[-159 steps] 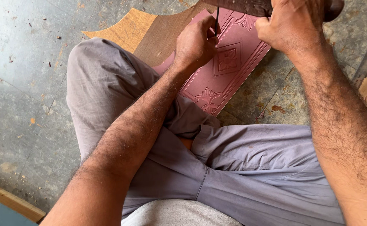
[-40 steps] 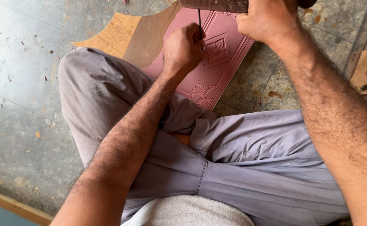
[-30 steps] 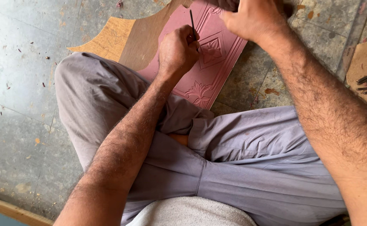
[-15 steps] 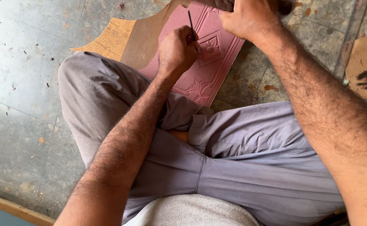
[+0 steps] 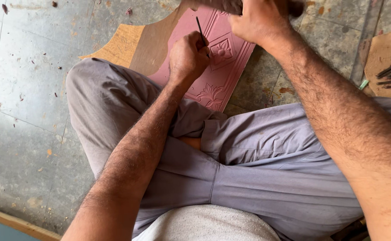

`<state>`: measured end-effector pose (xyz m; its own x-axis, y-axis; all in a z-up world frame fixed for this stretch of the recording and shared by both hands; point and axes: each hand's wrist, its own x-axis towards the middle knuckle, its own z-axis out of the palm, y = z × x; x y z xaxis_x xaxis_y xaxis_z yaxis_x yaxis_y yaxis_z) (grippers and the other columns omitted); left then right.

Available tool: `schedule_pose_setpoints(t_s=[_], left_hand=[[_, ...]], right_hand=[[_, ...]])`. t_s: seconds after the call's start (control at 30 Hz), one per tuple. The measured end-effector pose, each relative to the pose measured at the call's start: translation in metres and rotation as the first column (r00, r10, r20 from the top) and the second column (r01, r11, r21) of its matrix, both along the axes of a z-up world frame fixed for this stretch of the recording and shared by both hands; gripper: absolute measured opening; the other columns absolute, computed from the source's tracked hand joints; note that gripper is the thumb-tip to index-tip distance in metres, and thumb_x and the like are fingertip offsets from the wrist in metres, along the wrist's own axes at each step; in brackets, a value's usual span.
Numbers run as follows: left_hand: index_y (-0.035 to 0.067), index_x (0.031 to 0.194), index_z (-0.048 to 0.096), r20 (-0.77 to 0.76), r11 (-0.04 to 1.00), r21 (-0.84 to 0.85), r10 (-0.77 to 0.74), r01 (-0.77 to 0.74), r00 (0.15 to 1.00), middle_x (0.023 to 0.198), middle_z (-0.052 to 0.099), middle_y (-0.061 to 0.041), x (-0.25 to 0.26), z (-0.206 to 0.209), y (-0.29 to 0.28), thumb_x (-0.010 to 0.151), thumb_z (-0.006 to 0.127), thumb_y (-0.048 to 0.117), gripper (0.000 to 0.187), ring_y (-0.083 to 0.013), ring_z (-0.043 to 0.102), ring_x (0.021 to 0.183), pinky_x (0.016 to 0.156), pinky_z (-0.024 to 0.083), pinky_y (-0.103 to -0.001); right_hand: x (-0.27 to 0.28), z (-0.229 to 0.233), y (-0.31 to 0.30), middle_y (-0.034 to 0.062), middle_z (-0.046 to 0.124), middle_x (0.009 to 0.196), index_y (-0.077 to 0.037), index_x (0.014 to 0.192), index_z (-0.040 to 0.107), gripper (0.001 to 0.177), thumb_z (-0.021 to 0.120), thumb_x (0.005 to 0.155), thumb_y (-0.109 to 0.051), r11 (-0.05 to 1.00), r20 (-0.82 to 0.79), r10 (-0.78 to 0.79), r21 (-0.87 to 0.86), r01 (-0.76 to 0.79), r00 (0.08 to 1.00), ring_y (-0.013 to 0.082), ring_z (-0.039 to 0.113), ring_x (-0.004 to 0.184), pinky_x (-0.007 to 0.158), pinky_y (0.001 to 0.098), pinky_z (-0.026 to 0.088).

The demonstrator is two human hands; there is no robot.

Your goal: The person uses a mallet and a chisel to carve a floral design into a wood panel. They strike the chisel with the mallet while holding the wood piece between their legs while sitting on the floor.

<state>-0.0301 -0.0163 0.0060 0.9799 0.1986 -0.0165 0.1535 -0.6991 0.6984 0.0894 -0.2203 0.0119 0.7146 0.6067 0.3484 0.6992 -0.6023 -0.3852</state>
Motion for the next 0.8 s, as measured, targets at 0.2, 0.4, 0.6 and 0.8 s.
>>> schedule_pose_setpoints(t_s=[0.2, 0.4, 0.6, 0.8], left_hand=[[0.009, 0.096, 0.073, -0.028, 1.0, 0.011, -0.028, 0.028, 0.999, 0.085, 0.078, -0.008, 0.003, -0.003, 0.004, 0.085, 0.069, 0.008, 0.012, -0.022, 0.077, 0.076, 0.07, 0.062, -0.038], [0.009, 0.093, 0.074, -0.031, 1.0, 0.008, -0.008, 0.008, 0.999, 0.084, 0.078, -0.009, -0.004, 0.001, 0.004, 0.082, 0.071, 0.011, 0.012, -0.024, 0.076, 0.076, 0.07, 0.06, -0.04], [0.01, 0.093, 0.074, -0.032, 1.0, -0.007, 0.007, -0.007, 0.999, 0.082, 0.077, -0.009, -0.004, 0.003, -0.001, 0.082, 0.072, 0.012, 0.011, -0.0247, 0.076, 0.074, 0.07, 0.06, -0.04], [0.01, 0.089, 0.074, -0.067, 1.0, -0.009, 0.021, -0.022, 0.997, 0.08, 0.076, -0.01, -0.008, 0.01, -0.007, 0.078, 0.075, 0.013, 0.011, -0.0272, 0.075, 0.074, 0.069, 0.059, -0.043]], right_hand=[[0.0, 0.003, 0.001, 0.019, 0.068, 0.084, 0.006, 0.112, 0.067, 0.024, 0.067, 0.088, 0.0, 0.992, -0.139, -0.027, -0.122, 0.01, 0.99, 0.0268, 0.07, 0.073, 0.061, 0.0358, 0.06], [-0.006, 0.014, 0.003, 0.0203, 0.069, 0.085, 0.006, 0.111, 0.067, 0.023, 0.072, 0.09, -0.002, 0.985, -0.01, -0.014, -0.17, 0.012, 1.0, 0.0287, 0.07, 0.075, 0.065, 0.0387, 0.062], [-0.004, 0.006, 0.005, 0.0222, 0.068, 0.09, 0.01, 0.112, 0.065, 0.032, 0.072, 0.084, -0.003, 0.994, -0.236, 0.007, 0.11, 0.02, 0.972, 0.0305, 0.071, 0.081, 0.069, 0.0404, 0.062], [-0.012, 0.015, 0.002, 0.0206, 0.07, 0.087, 0.006, 0.115, 0.067, 0.034, 0.081, 0.093, -0.015, 0.999, -0.053, -0.047, -0.012, 0.047, 0.997, 0.0314, 0.071, 0.08, 0.07, 0.0417, 0.06]])
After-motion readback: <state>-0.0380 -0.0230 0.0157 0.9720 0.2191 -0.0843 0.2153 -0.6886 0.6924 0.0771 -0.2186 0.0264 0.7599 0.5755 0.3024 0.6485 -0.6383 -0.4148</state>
